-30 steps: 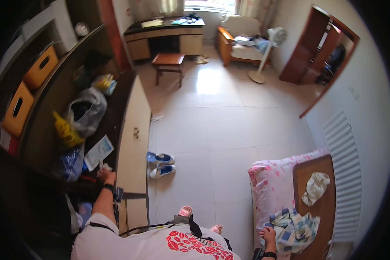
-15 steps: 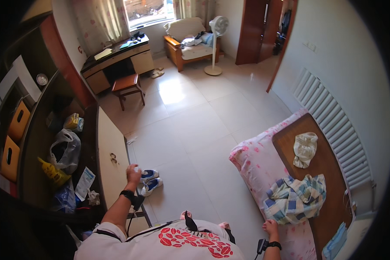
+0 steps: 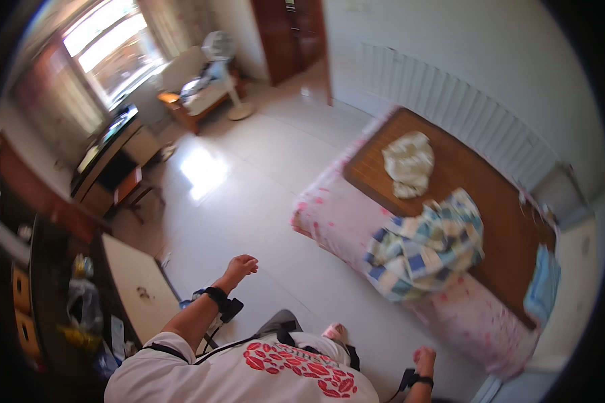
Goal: Fold a blanket and a pair of shorts on the bed.
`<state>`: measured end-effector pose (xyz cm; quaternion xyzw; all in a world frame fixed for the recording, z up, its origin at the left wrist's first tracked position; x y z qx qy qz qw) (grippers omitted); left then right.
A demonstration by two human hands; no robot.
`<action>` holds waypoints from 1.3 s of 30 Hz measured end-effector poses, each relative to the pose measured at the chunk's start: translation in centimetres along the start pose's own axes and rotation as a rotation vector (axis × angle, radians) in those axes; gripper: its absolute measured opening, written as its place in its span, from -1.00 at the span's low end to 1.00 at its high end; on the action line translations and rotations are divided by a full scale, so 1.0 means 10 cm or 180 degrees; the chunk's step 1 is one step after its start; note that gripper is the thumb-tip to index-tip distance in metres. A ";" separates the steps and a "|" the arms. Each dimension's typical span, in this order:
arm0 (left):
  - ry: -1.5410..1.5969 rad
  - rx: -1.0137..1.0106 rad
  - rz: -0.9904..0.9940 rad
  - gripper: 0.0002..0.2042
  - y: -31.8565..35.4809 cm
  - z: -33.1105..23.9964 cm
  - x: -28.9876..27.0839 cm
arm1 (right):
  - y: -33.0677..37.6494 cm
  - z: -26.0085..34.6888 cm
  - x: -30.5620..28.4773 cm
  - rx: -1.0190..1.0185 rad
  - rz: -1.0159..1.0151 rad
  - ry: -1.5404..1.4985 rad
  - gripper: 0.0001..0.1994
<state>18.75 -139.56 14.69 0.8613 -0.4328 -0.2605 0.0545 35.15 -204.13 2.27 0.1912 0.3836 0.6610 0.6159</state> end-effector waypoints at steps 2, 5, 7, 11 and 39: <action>0.0233 -0.0215 0.0286 -0.78 -0.10 -0.12 0.30 | 0.02 0.03 -0.15 -0.0096 -0.0389 -0.0223 -0.80; 0.0125 -0.0293 0.0623 -0.80 -0.26 -0.27 0.66 | -0.07 0.08 -0.27 0.0232 -0.0248 -0.0613 -0.89; 0.0096 -0.0304 0.0842 -0.80 -0.45 -0.41 0.84 | -0.18 0.16 -0.19 0.0418 -0.0373 -0.1014 -0.91; -0.0201 -0.0516 0.1181 -0.79 -0.94 -0.68 1.17 | -0.47 0.35 0.01 0.0574 -0.0491 -0.1085 -0.89; -0.0428 -0.1679 0.1544 -0.78 -1.78 -0.44 1.65 | -3.53 2.62 1.12 -0.1071 -0.1066 0.1345 -0.59</action>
Point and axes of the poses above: each hand's wrist, its own y-axis away from the middle knuckle, its own x-axis out of the palm, z = x × y, the point moved 3 cm from there along -y, towards the middle knuckle, and after that the axes turned 4 degrees about x, right-handed, at the moved point
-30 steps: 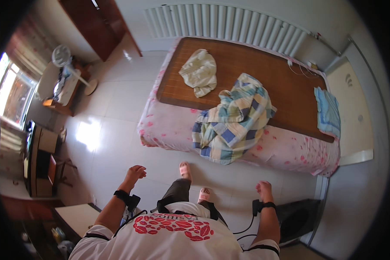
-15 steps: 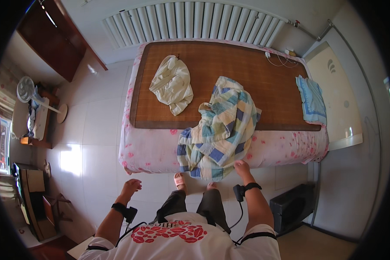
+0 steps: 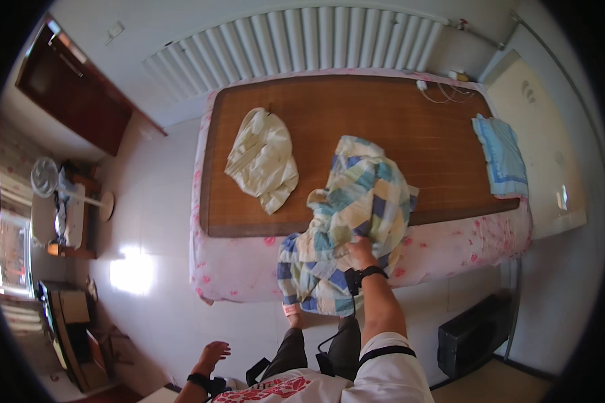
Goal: Fold a blanket and a pair of shorts on the bed.
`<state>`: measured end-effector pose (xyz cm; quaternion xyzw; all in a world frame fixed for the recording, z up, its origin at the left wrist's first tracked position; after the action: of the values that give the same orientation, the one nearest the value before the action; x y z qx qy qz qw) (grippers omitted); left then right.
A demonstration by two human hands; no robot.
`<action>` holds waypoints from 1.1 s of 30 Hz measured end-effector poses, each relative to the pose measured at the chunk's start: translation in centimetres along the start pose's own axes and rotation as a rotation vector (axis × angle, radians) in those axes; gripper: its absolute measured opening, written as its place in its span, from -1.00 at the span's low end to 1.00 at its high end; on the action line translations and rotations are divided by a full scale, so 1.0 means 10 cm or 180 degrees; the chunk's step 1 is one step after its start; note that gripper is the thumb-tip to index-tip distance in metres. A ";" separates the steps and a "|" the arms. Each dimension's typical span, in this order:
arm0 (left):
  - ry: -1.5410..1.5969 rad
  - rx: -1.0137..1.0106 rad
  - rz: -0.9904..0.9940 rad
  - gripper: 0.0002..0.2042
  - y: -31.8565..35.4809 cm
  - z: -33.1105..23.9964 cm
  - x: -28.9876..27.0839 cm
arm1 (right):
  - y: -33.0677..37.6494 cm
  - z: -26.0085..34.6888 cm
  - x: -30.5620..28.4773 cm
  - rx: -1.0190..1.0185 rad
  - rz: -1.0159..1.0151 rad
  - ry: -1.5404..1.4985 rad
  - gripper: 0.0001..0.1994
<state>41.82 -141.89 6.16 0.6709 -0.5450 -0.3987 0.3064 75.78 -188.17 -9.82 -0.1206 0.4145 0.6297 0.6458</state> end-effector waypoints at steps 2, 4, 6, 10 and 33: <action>-0.0018 -0.0014 0.0065 -0.77 -0.08 -0.16 0.14 | 0.11 0.24 -0.01 0.0043 0.0254 -0.1114 -0.68; -0.0367 0.0030 0.0196 -0.74 -0.18 -0.50 0.36 | 0.24 0.27 -0.12 -0.0105 0.0332 -0.2642 -0.82; -0.0509 0.0317 0.0426 -0.70 -0.39 -0.75 0.51 | 0.41 0.57 -0.41 0.0474 0.0563 -0.2604 -0.82; -0.0980 0.1443 0.0850 -0.48 -0.63 -1.53 1.16 | 0.99 1.43 -1.15 0.0002 0.1456 -0.3111 -0.83; 0.0817 0.3368 0.2867 -0.56 0.98 -4.13 2.18 | 2.80 2.03 -2.98 -0.1699 0.0098 -0.2356 -0.65</action>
<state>74.85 -166.30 30.42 0.4807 -0.8499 0.1676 0.1363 62.00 -190.71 33.64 -0.0435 -0.0192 0.7248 0.6873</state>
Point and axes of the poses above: each hand's wrist, its own y-axis away from the middle knuckle, its own x-axis out of the palm, z = x × y, the point moved 3 cm from there along -y, towards the middle knuckle, and after that the axes turned 4 degrees about x, right-handed, at the moved point
